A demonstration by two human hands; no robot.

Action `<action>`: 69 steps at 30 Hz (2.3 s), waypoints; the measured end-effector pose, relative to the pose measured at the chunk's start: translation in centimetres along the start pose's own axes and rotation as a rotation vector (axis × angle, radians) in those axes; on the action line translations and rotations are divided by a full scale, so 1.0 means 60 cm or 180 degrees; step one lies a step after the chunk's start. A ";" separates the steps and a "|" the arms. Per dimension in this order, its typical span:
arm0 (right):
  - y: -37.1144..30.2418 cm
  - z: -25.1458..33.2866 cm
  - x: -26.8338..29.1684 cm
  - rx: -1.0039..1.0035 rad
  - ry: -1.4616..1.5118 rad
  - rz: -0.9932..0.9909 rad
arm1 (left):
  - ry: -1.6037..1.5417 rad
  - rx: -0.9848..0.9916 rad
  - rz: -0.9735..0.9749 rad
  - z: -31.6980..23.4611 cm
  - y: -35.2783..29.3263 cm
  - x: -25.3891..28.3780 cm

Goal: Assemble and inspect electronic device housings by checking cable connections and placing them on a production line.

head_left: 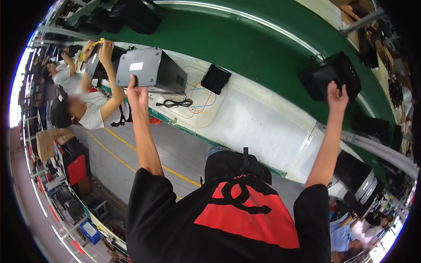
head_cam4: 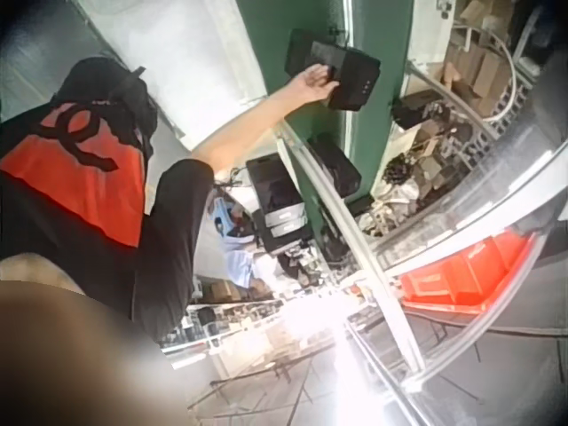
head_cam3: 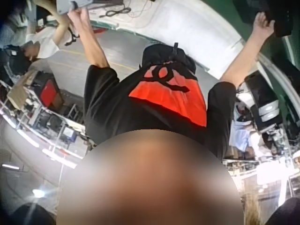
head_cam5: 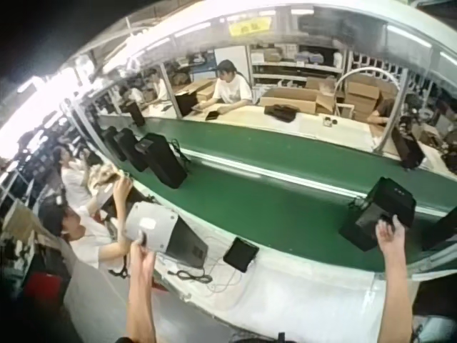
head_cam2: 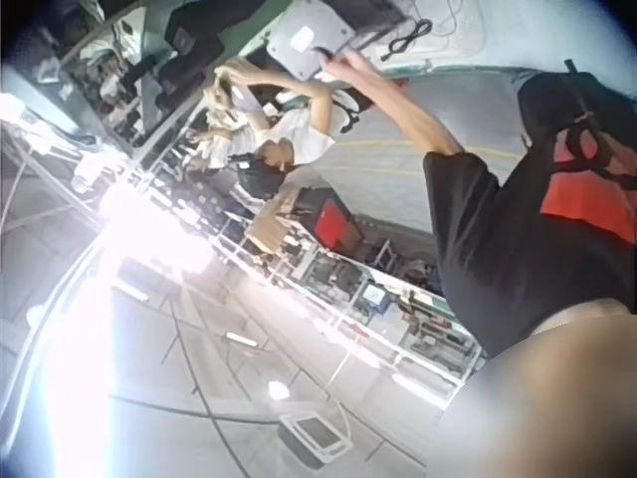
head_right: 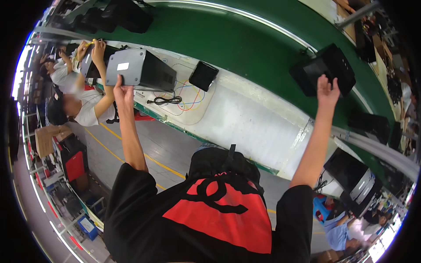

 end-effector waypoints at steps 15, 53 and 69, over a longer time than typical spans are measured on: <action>-0.314 -0.600 0.382 -0.5796 -0.2528 0.1744 | -0.0450 0.1457 0.2283 -0.184 -0.416 -0.369; -0.205 -0.066 0.489 -0.0390 -0.1743 -0.0602 | -0.1880 0.3375 -0.0007 0.495 -0.393 0.172; -0.390 -0.139 0.274 0.1198 -0.5024 0.1160 | -0.1958 0.3101 -0.0374 0.495 -0.380 0.277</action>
Point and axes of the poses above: each hand's wrist, its own y-axis towards the middle knuckle, its own x-axis out of the back of the hand, z = x × y, the point moved 2 cm from there along y, towards the middle knuckle, and after that the axes turned 11 degrees about -x, right-handed, at the moved point
